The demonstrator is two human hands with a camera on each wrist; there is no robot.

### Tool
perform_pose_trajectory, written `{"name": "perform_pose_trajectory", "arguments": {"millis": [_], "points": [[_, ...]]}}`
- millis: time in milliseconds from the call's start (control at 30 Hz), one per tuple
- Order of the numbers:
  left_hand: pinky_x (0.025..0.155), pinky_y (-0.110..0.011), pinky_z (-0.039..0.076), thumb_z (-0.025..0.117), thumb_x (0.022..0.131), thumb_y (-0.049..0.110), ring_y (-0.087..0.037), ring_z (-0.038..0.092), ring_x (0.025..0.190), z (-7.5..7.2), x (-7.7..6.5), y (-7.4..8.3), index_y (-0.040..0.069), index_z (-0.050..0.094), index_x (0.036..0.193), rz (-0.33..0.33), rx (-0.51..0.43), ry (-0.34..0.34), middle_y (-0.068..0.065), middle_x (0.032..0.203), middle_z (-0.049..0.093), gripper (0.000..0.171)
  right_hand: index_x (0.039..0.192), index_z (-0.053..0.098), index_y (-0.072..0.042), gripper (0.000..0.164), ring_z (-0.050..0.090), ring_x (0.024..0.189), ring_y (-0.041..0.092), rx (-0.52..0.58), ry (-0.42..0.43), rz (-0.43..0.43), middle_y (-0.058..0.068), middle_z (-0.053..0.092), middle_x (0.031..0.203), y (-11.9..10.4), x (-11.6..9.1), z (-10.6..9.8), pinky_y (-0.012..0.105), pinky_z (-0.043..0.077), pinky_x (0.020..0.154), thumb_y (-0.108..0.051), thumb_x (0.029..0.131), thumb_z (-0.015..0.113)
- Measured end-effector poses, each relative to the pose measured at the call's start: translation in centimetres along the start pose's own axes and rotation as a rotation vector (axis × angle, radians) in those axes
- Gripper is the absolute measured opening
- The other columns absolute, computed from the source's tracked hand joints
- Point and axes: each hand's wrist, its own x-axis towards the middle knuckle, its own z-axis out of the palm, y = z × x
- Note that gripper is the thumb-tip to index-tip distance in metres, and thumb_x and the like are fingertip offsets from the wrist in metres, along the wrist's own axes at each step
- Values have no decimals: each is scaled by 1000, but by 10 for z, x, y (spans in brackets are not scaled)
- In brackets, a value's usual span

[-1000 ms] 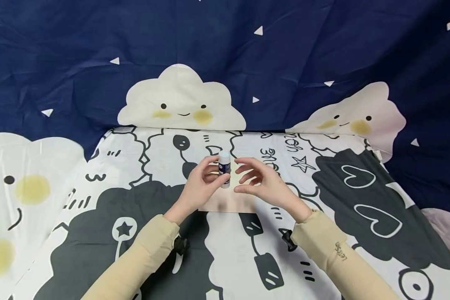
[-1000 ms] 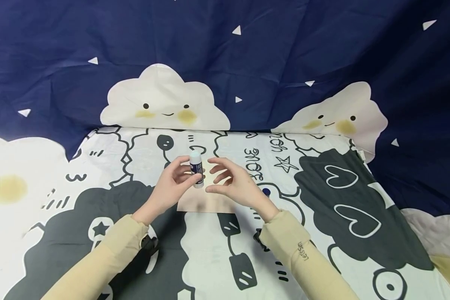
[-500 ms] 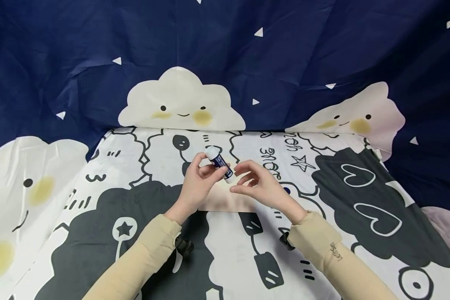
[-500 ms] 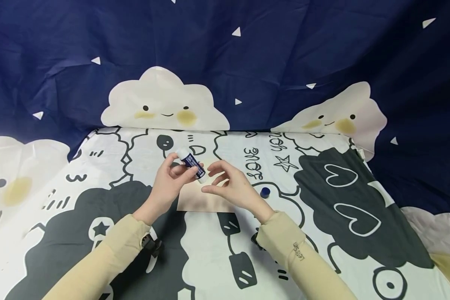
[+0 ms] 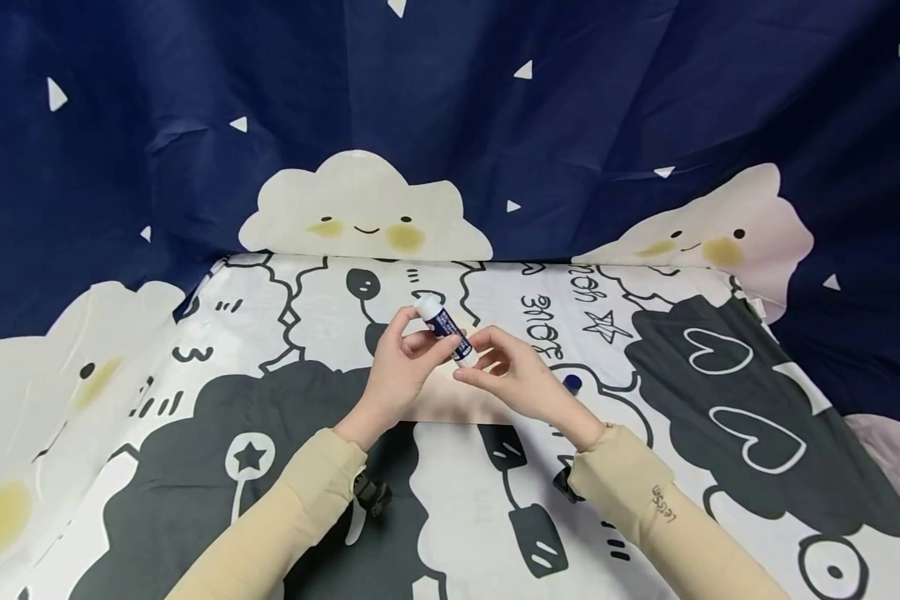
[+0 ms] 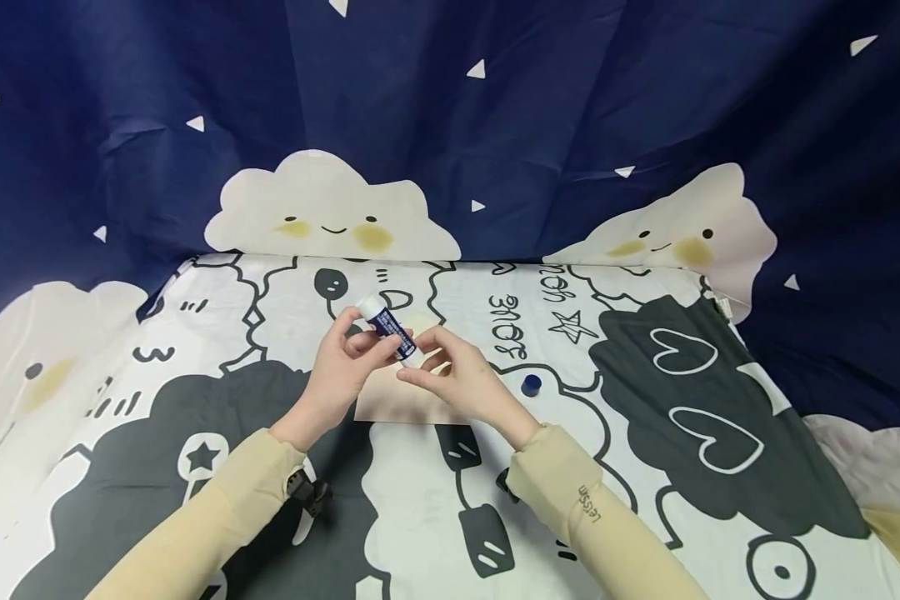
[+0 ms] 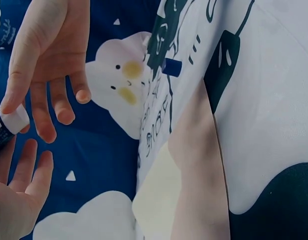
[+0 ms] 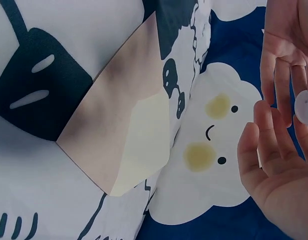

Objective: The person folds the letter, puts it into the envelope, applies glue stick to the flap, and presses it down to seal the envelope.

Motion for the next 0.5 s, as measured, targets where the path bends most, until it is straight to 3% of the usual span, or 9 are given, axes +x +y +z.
{"name": "perform_pose_trajectory", "arguments": {"millis": [333,500], "points": [[90,-34,54,63,90,11,-10,69,94,3,2,2,9,45,116,36,-22,-35,-25,112,67,32,103,58,-8,23,64,88,16,6,0,-34,10,63,104,-3,-2,-5,28,52,76,-17,86,70],[89,-33,55,63,91,12,-9,69,93,-1,-1,1,9,44,117,19,-8,-37,-25,112,67,32,103,59,-9,20,64,88,15,7,-36,-38,9,64,103,0,-1,-1,28,52,76,-17,87,68]]}}
